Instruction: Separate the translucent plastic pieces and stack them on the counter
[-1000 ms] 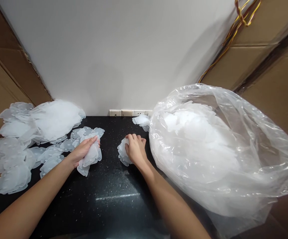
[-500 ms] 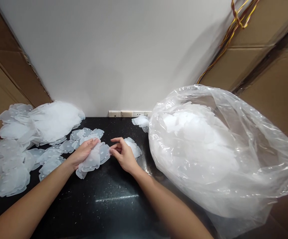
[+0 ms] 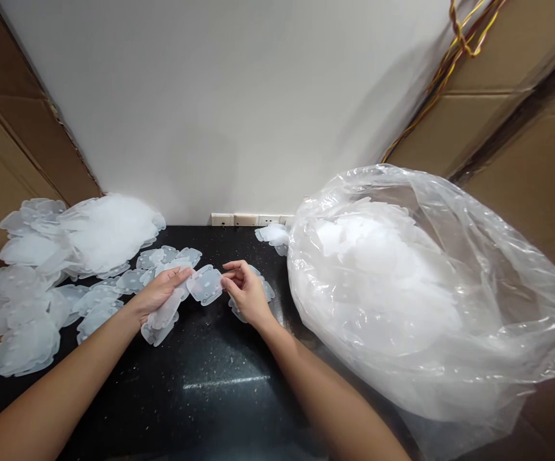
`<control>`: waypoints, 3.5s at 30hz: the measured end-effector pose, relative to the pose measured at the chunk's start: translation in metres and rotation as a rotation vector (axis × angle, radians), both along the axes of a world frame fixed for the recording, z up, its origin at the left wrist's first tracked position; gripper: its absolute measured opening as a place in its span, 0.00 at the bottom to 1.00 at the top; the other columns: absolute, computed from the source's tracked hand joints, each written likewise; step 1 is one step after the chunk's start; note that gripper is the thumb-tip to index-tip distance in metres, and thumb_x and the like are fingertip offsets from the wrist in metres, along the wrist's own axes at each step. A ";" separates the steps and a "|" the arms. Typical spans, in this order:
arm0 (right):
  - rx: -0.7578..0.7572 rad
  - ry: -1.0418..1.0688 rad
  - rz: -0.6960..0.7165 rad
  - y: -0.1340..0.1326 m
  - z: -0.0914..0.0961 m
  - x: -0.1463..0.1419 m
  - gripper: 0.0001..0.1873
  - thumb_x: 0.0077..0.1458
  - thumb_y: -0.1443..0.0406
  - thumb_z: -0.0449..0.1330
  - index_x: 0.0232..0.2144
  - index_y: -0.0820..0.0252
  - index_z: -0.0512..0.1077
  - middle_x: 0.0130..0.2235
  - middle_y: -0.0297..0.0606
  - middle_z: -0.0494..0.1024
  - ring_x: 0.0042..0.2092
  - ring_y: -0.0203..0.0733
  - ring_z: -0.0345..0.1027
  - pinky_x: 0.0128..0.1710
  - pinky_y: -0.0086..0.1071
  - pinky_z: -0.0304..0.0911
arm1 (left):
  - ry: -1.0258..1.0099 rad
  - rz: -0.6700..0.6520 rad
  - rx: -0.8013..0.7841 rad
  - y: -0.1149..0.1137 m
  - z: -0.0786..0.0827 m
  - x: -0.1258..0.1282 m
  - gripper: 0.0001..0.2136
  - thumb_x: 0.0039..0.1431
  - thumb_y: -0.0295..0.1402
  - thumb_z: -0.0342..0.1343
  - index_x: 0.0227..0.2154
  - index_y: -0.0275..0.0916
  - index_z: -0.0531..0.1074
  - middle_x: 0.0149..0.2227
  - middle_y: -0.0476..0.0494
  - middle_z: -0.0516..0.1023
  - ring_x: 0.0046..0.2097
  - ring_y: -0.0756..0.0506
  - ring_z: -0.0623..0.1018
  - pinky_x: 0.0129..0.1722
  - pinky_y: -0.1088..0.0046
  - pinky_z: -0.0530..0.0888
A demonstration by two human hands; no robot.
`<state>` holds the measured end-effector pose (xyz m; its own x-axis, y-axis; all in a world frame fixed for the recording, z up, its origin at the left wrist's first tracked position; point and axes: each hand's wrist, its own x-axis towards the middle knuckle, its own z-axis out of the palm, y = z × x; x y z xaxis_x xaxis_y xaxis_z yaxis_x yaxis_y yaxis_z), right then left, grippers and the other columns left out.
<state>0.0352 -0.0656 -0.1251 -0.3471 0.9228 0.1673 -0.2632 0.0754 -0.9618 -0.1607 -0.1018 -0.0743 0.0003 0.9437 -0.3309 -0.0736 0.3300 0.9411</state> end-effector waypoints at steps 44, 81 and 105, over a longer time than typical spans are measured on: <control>0.439 -0.876 -0.463 0.025 -0.002 0.036 0.13 0.49 0.68 0.58 0.37 0.56 0.79 0.34 0.41 0.74 0.41 0.50 0.65 0.44 0.44 0.61 | 0.038 -0.011 0.007 0.000 0.002 -0.001 0.19 0.41 0.42 0.69 0.34 0.38 0.72 0.23 0.53 0.75 0.22 0.52 0.71 0.22 0.79 0.62; 0.032 -0.072 -0.014 -0.001 0.008 0.006 0.14 0.54 0.53 0.62 0.32 0.54 0.64 0.31 0.33 0.79 0.33 0.41 0.74 0.39 0.38 0.70 | 0.057 0.004 0.029 0.003 -0.006 -0.005 0.19 0.46 0.49 0.66 0.31 0.36 0.75 0.19 0.54 0.69 0.18 0.54 0.63 0.18 0.78 0.58; 0.152 -0.271 -0.204 0.013 0.002 0.017 0.13 0.55 0.61 0.57 0.44 0.55 0.68 0.33 0.34 0.76 0.35 0.42 0.71 0.39 0.38 0.67 | -0.089 0.151 -0.062 0.003 -0.003 -0.005 0.18 0.39 0.36 0.71 0.31 0.38 0.69 0.24 0.47 0.80 0.23 0.50 0.76 0.23 0.77 0.71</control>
<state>0.0526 -0.0531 -0.1231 -0.2094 0.9492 0.2347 0.0351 0.2472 -0.9683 -0.1661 -0.0991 -0.0775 -0.1080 0.9131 -0.3931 -0.2086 0.3658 0.9070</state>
